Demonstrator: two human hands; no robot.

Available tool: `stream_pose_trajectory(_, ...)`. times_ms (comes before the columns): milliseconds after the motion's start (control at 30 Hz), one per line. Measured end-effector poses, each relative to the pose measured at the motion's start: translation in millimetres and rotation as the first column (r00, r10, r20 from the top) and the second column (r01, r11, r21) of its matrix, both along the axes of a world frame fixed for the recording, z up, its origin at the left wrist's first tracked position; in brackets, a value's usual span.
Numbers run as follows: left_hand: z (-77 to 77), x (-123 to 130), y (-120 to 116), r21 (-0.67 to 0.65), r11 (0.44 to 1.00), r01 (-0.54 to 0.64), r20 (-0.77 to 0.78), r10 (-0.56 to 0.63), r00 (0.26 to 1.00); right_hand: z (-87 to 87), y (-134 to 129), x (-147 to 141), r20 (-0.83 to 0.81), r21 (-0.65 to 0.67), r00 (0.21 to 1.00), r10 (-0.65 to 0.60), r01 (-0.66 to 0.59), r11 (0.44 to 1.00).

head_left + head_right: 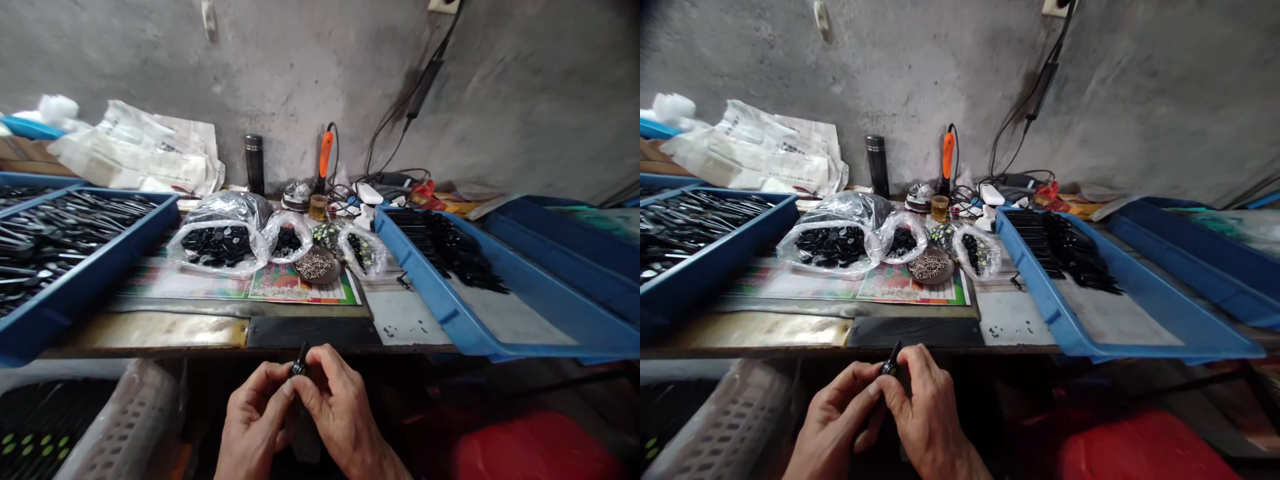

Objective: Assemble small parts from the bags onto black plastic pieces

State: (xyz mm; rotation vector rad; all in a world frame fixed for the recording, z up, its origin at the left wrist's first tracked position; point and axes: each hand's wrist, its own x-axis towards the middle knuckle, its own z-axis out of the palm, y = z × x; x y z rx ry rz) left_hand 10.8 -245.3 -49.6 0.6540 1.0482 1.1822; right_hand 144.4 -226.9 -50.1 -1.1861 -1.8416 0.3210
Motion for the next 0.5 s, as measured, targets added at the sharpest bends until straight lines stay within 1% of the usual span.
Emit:
stream_pose_trajectory(67, -0.6, 1, -1, 0.006, 1.000, 0.004, 0.006, -0.004, 1.000, -2.7, -2, -4, 0.032, 0.086, 0.999, -0.027, 0.024, 0.996)
stream_pose_trajectory(133, -0.7, 2, -1, 0.019, 1.000, 0.000, 0.005, 0.000, 1.000, -6.4, -1, -7, 0.082, 0.172, 0.993, -0.087, 0.072, 0.982)
stream_pose_trajectory(200, -0.9, 3, -1, 0.032, 0.999, -0.007, -0.013, 0.007, 1.000, -10.0, 1, -8, 0.135, 0.218, 0.982, -0.131, 0.099, 0.971)
stream_pose_trajectory(300, -1.5, 3, -1, 0.035, 0.999, -0.013, -0.034, 0.014, 0.999, -13.2, 6, -9, 0.167, 0.196, 0.978, -0.127, 0.093, 0.976)
stream_pose_trajectory(400, -2.0, 2, -2, 0.036, 0.999, -0.018, -0.023, 0.019, 1.000, -12.7, 6, -9, 0.124, 0.134, 0.989, -0.083, 0.066, 0.989)
stream_pose_trajectory(500, -2.7, 1, -3, 0.033, 0.999, -0.036, -0.008, 0.036, 0.999, -9.6, 3, -7, 0.088, 0.101, 0.995, -0.050, 0.041, 0.994)
